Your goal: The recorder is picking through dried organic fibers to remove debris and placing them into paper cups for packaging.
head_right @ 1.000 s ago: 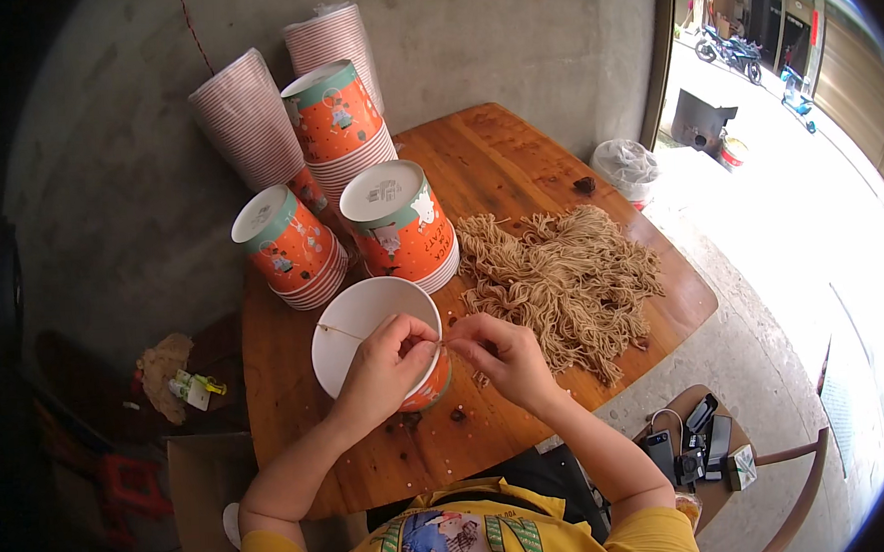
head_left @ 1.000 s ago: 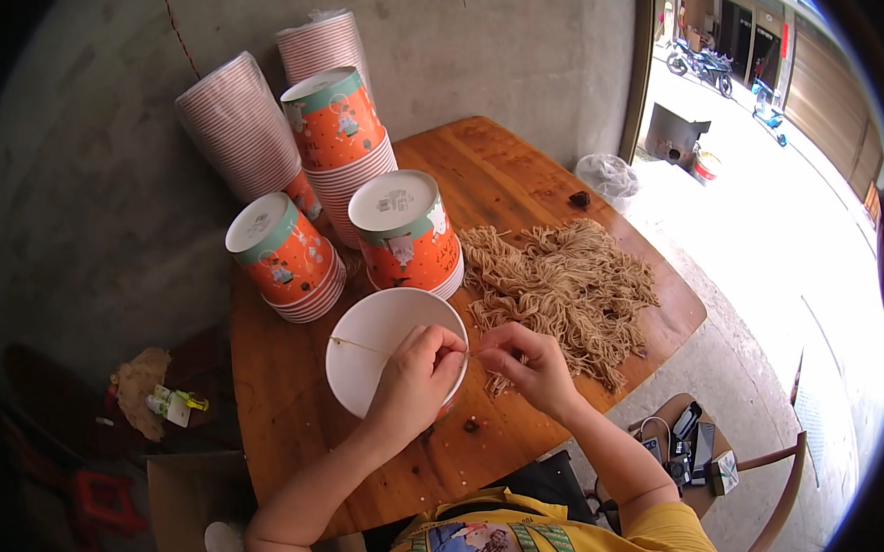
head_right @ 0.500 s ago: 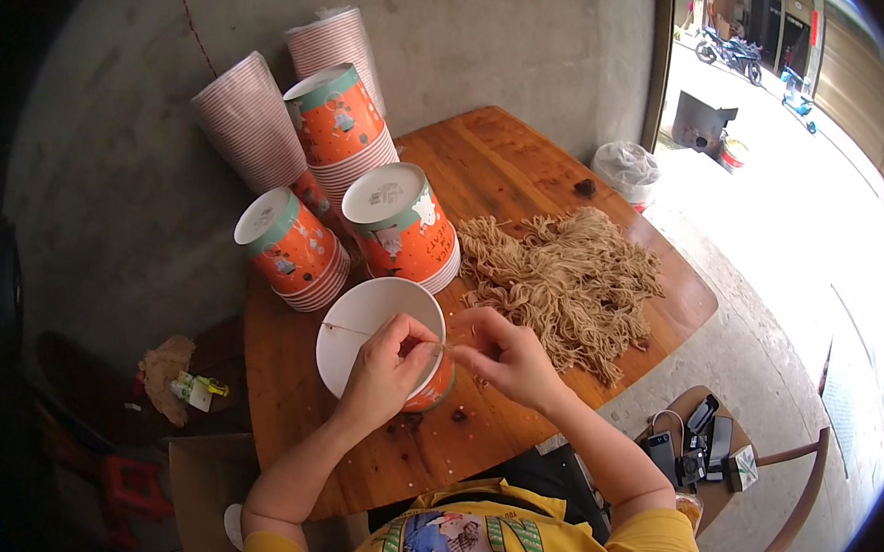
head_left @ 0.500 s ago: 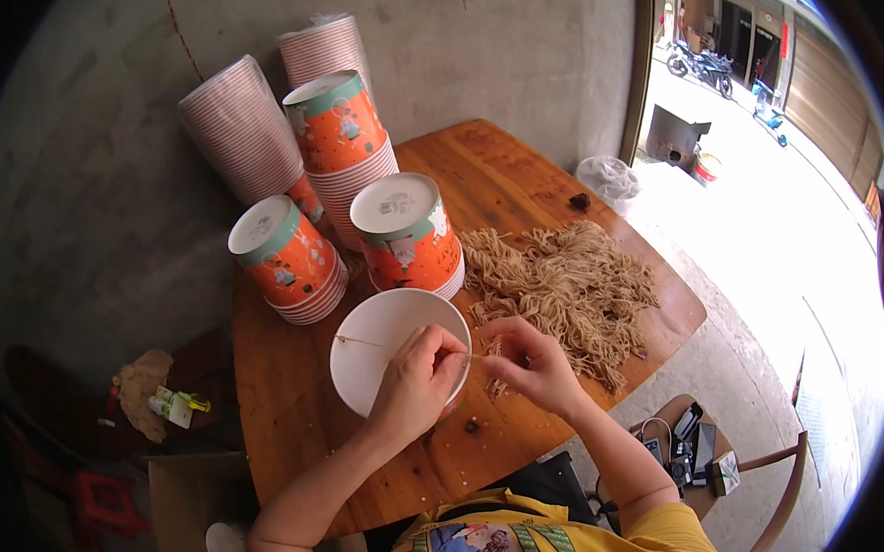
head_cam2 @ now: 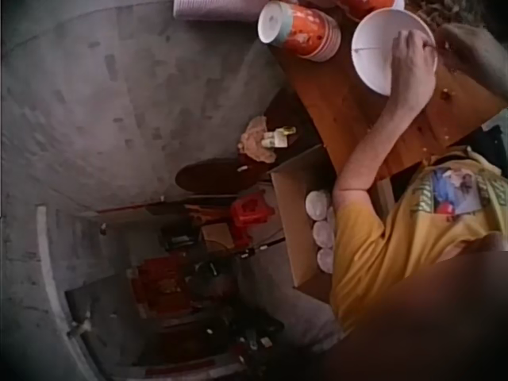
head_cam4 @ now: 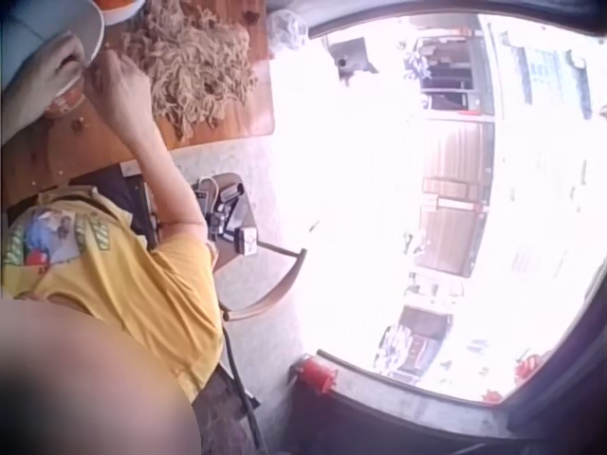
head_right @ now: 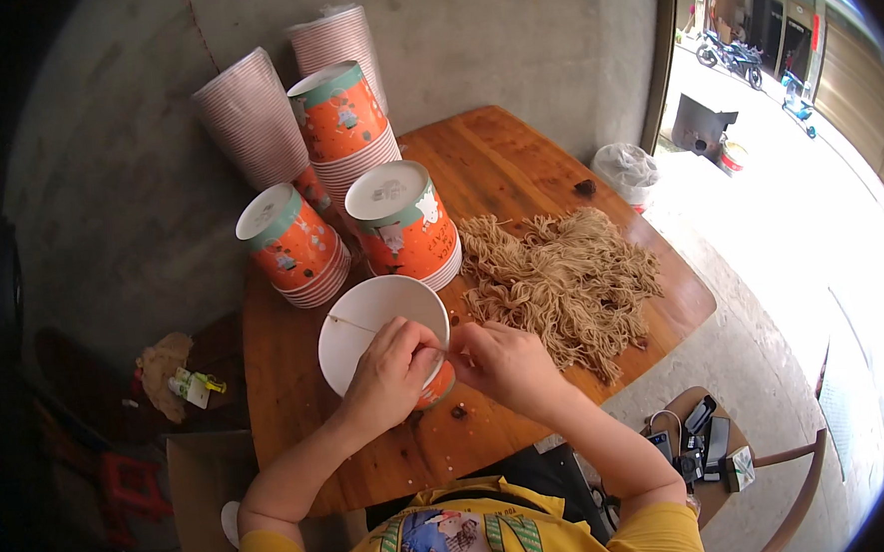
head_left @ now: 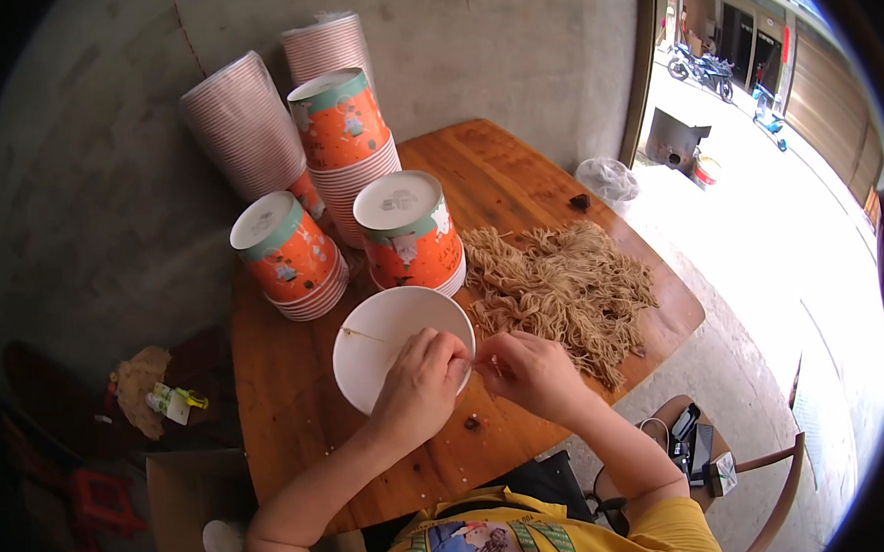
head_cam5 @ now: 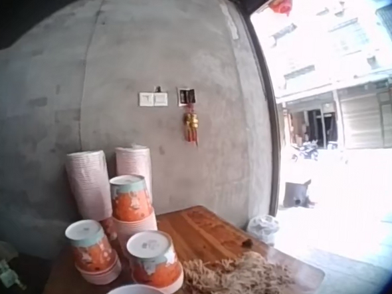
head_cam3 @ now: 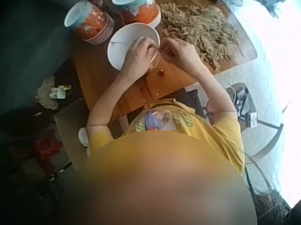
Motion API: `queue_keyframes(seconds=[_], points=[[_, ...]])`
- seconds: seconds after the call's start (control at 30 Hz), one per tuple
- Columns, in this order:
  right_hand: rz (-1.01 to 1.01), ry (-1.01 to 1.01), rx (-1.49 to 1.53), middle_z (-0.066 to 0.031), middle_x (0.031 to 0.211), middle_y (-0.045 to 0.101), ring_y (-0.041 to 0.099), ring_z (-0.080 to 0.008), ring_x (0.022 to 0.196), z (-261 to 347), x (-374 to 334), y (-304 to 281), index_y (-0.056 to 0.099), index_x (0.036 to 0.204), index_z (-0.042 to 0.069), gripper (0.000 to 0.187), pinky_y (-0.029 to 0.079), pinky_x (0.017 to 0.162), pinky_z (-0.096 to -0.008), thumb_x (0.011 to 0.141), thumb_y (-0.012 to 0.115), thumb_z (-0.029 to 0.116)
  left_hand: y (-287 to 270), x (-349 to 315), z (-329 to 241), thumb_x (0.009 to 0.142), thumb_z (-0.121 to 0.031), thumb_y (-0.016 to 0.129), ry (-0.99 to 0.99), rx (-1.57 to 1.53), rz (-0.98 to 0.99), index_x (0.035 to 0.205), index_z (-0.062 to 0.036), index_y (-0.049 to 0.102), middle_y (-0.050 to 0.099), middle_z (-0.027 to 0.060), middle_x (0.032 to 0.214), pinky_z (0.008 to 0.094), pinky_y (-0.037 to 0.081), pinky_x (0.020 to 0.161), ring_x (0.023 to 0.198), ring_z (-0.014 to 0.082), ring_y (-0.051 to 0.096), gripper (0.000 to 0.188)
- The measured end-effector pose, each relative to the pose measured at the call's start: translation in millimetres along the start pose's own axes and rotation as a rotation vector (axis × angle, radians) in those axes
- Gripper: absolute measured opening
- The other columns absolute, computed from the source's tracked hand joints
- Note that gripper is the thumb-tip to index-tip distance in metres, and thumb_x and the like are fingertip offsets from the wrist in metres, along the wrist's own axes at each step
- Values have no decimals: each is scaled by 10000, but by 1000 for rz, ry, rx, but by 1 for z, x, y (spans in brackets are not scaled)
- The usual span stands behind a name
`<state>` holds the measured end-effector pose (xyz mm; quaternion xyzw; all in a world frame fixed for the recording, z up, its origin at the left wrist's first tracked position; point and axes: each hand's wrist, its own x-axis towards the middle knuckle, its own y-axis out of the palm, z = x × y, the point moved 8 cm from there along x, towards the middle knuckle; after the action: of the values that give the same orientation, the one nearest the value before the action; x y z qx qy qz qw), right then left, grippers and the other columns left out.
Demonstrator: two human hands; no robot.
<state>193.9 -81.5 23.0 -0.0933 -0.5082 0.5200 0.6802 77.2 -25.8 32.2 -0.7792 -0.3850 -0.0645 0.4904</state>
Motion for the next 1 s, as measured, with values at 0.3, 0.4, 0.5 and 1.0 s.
queue_keyframes(seconds=[0.3, 0.4, 0.5, 1.0], points=[[22, -243, -181, -37, 863, 563, 582, -236, 816, 7, 24, -31, 619, 922, 97, 161, 506, 693, -356, 796, 717, 118, -10, -31, -8, 853, -205, 690, 17, 163, 186, 890, -66, 524, 588, 75, 831, 402, 494, 671, 762, 296, 591, 220], [2, -378, -202, -25, 889, 544, 550, -206, 805, 23, 32, -20, 600, 918, 102, 162, 488, 709, -332, 800, 693, 163, -21, -36, -17, 857, -205, 682, 158, 256, 152, 877, -68, 543, 586, 70, 819, 390, 504, 672, 769, 275, 593, 196], [-5, -391, -155, -11, 863, 544, 540, -198, 779, 30, 33, -9, 589, 903, 106, 142, 474, 700, -325, 810, 676, 169, -35, -44, -10, 859, -201, 680, 191, 270, 133, 880, -69, 555, 583, 71, 811, 386, 508, 671, 776, 262, 595, 183], [-33, -624, -219, 26, 859, 563, 553, -164, 754, 85, 20, -4, 675, 943, 169, 247, 482, 637, -286, 697, 689, 151, -36, -50, -5, 854, -206, 710, -3, 53, -95, 961, -121, 669, 590, 42, 758, 375, 473, 704, 778, 252, 602, 143]])
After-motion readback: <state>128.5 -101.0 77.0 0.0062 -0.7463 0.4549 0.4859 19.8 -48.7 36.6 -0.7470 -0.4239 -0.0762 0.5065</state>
